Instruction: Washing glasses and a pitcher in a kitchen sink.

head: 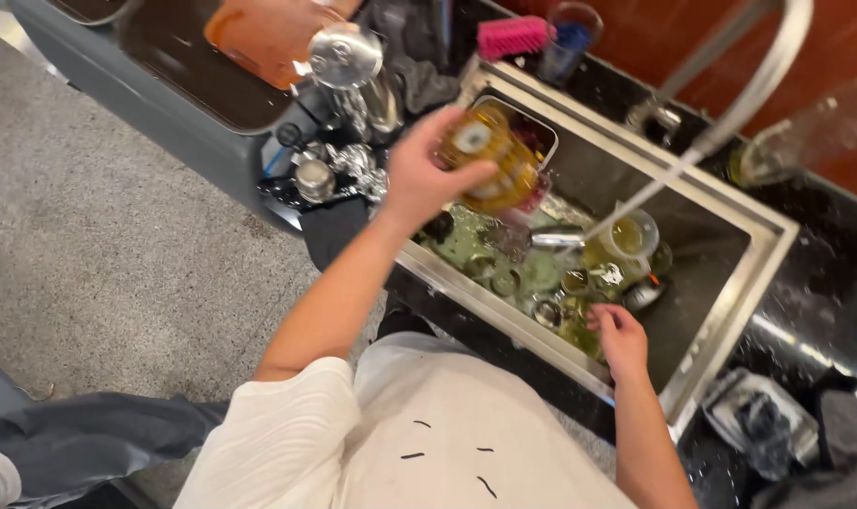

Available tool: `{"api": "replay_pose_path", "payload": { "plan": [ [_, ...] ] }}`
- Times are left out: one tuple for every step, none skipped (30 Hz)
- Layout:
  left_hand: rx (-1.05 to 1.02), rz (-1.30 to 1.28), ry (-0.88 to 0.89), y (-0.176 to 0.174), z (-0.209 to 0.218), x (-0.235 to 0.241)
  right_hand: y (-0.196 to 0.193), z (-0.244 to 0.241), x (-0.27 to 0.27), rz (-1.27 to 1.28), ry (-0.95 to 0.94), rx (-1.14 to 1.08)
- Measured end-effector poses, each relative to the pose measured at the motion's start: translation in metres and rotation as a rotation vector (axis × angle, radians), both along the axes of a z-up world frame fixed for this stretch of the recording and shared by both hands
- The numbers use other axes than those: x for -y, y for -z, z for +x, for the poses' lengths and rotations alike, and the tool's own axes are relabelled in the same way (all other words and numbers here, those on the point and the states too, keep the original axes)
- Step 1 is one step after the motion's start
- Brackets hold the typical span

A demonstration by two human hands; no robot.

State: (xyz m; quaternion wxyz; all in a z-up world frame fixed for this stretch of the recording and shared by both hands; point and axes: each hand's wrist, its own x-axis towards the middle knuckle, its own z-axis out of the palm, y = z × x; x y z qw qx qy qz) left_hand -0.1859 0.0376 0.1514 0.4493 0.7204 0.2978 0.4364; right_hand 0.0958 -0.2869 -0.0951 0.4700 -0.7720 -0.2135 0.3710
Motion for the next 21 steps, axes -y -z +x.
{"api": "replay_pose_path", "payload": {
  "plan": [
    [0.005, 0.004, -0.010, -0.016, -0.020, -0.017, 0.004, 0.002, 0.004, 0.004, -0.010, 0.005],
    [0.079, -0.005, -0.066, -0.032, -0.038, -0.036, 0.008, 0.006, 0.005, -0.004, 0.008, 0.019],
    [0.153, -0.015, -0.121, -0.048, -0.057, -0.056, 0.013, 0.010, 0.005, -0.013, 0.026, 0.032],
    [0.159, -0.014, -0.128, -0.061, -0.078, -0.078, 0.020, 0.014, 0.006, -0.012, 0.018, 0.037],
    [0.164, 0.122, -0.186, -0.074, -0.101, -0.100, 0.027, 0.018, 0.007, 0.008, 0.074, 0.011],
    [0.159, 0.245, -0.244, -0.083, -0.126, -0.117, 0.035, 0.018, 0.016, 0.015, 0.128, -0.021],
    [0.155, 0.234, -0.254, -0.086, -0.147, -0.138, 0.034, 0.017, 0.019, 0.002, 0.118, -0.021],
    [0.147, 0.201, -0.301, -0.090, -0.168, -0.162, 0.033, 0.017, 0.016, -0.045, 0.113, 0.012],
    [0.139, 0.167, -0.347, -0.095, -0.189, -0.186, 0.032, 0.018, 0.013, -0.093, 0.107, 0.045],
    [0.140, 0.166, -0.350, -0.085, -0.208, -0.212, 0.033, 0.018, 0.016, -0.094, 0.104, 0.047],
    [0.028, 0.416, -0.468, -0.075, -0.226, -0.238, 0.034, 0.020, 0.019, -0.142, 0.120, 0.106],
    [-0.088, 0.663, -0.577, -0.064, -0.243, -0.265, 0.035, 0.020, 0.025, -0.193, 0.142, 0.166],
    [-0.086, 0.659, -0.574, -0.053, -0.251, -0.286, 0.029, 0.018, 0.023, -0.196, 0.146, 0.168],
    [-0.095, 0.505, -0.578, -0.043, -0.259, -0.309, 0.024, 0.014, 0.022, -0.280, 0.152, 0.256],
    [-0.107, 0.350, -0.578, -0.033, -0.266, -0.331, 0.019, 0.010, 0.022, -0.364, 0.158, 0.344],
    [-0.108, 0.350, -0.570, -0.027, -0.268, -0.352, 0.018, 0.003, 0.019, -0.366, 0.164, 0.340],
    [-0.130, 0.391, -0.564, -0.020, -0.269, -0.373, 0.017, -0.003, 0.016, -0.433, 0.151, 0.422],
    [-0.149, 0.427, -0.555, -0.012, -0.267, -0.393, 0.014, -0.007, 0.016, -0.504, 0.139, 0.505],
    [-0.149, 0.424, -0.544, -0.005, -0.265, -0.411, 0.010, -0.015, 0.012, -0.511, 0.148, 0.502],
    [-0.220, 0.439, -0.570, 0.001, -0.263, -0.430, 0.008, -0.023, 0.005, -0.528, 0.140, 0.536],
    [-0.291, 0.454, -0.596, 0.007, -0.260, -0.447, 0.006, -0.030, 0.000, -0.546, 0.132, 0.568]
  ]
}}
